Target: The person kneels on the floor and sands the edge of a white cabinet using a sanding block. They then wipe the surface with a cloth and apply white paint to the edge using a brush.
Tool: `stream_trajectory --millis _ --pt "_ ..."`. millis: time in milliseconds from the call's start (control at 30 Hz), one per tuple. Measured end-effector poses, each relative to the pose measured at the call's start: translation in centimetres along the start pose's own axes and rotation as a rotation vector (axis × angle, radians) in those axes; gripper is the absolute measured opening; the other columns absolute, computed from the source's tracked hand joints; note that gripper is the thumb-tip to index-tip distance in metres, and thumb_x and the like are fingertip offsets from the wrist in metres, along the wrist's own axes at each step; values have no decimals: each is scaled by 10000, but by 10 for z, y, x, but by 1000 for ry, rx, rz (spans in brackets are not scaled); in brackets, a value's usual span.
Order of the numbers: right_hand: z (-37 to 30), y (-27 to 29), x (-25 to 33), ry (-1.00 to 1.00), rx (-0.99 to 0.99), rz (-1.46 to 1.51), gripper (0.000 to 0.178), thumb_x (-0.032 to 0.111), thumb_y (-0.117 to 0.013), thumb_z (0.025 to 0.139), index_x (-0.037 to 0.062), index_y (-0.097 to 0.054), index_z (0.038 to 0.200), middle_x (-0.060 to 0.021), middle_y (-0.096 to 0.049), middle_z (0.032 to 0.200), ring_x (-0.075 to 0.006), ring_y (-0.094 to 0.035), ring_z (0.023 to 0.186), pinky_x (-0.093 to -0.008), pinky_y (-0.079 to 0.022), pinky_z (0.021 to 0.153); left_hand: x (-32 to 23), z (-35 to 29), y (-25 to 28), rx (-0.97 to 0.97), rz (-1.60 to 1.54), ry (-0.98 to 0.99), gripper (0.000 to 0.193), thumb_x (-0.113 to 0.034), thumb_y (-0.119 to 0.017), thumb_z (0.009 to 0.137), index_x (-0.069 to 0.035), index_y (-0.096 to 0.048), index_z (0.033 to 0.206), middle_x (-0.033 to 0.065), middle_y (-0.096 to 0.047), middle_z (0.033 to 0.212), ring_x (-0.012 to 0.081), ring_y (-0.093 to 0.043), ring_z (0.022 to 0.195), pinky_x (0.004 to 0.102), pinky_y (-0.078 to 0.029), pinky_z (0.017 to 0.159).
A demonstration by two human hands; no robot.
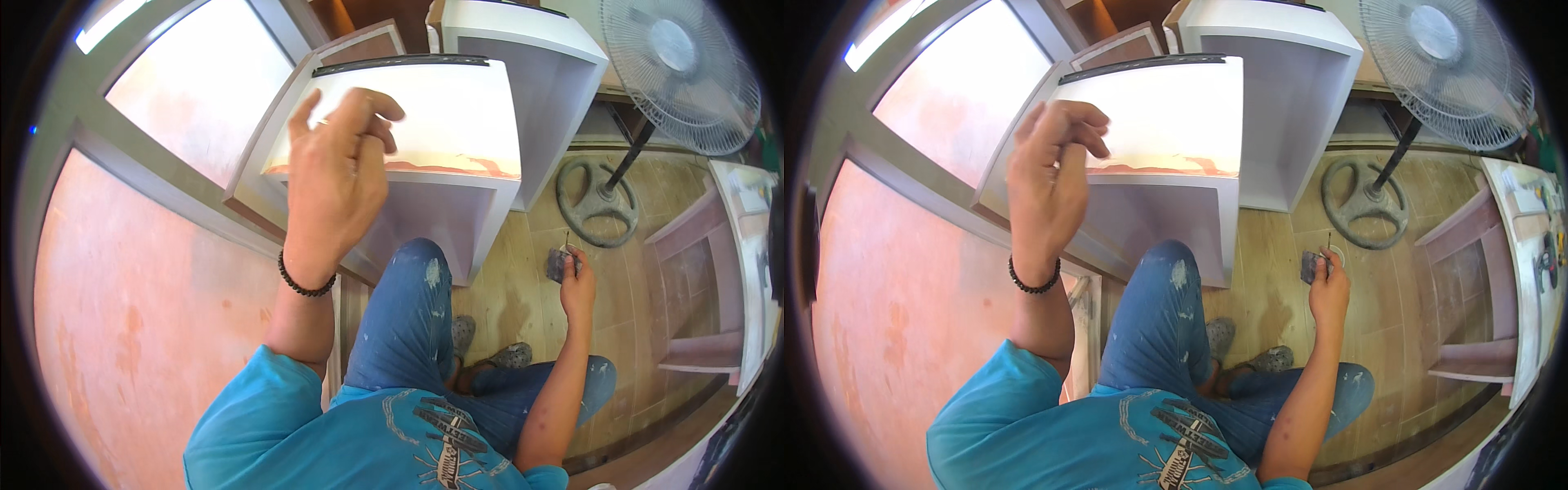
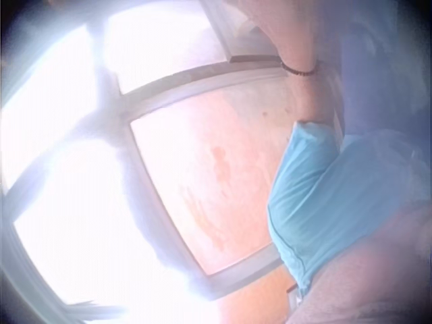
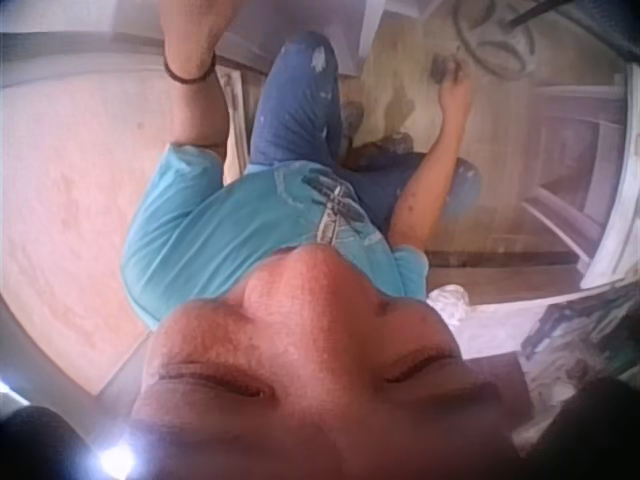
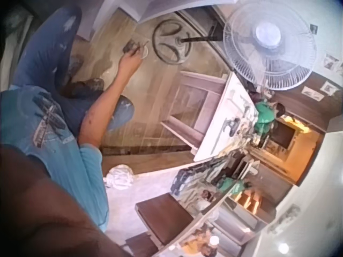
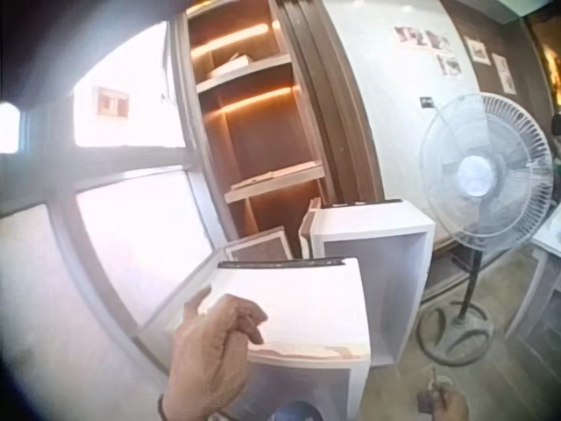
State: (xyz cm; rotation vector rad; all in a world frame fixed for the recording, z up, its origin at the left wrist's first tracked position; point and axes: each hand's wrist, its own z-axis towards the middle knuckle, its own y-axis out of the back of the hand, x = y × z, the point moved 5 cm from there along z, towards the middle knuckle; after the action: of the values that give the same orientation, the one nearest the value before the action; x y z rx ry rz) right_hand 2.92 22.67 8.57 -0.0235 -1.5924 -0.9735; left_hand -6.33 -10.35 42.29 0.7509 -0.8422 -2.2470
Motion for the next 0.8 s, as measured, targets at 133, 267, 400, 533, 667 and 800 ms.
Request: stream_trajectory --millis 133,267,400,533,667,800 --pt "3 6 -9 44 7 22 346 248 -561 1110 61 -682 1375 -241 -719 1307 -379 -717 1169 -430 -547 1001 -4 -15 5 -183 -93 -174 326 83 -537 867 -88 -732 1064 35 -761 963 170 -693 888 536 -343 1218" --pt "0 9 2 -31 60 211 350 223 -536 1126 27 -672 1382 -227 -722 1299 -328 -718 1174 -412 -542 1036 -5 -48 11 -150 -50 -121 370 -66 -667 950 -53 -669 1320 127 -719 1223 245 -666 1192 550 -327 1222" --pt "-1 12 -14 16 72 108 364 231 -514 1140 19 -663 1396 -217 -724 1285 -299 -706 1189 -404 -548 1041 55 -68 35 -303 327 63 488 -197 -706 982 -23 -598 1425 203 -654 1364 338 -599 1324 558 -294 1240" --pt "0 14 -1 30 53 197 388 221 -501 1144 24 -605 1463 -187 -658 1403 -292 -663 1260 -410 -577 1007 42 -90 -9 14 504 -93 641 -190 -747 953 -63 -523 1540 159 -609 1491 333 -619 1338 572 -235 1285" --pt "-21 44 98 79 -268 629 405 187 -504 1137 23 -529 1506 -161 -513 1566 -325 -615 1320 -448 -605 1002 -36 -162 -62 301 -661 -586 447 -220 -667 1011 -135 -645 1450 98 -677 1380 318 -660 1266 471 -530 1063" --pt "-45 86 172 493 -281 568 321 110 -487 1114 54 -566 1419 -190 -462 1596 -393 -605 1320 -477 -605 1020 -8 -224 -160 782 -828 -106 422 -216 -580 1058 -120 -612 1468 185 -697 1289 362 -675 1175 484 -547 1013"
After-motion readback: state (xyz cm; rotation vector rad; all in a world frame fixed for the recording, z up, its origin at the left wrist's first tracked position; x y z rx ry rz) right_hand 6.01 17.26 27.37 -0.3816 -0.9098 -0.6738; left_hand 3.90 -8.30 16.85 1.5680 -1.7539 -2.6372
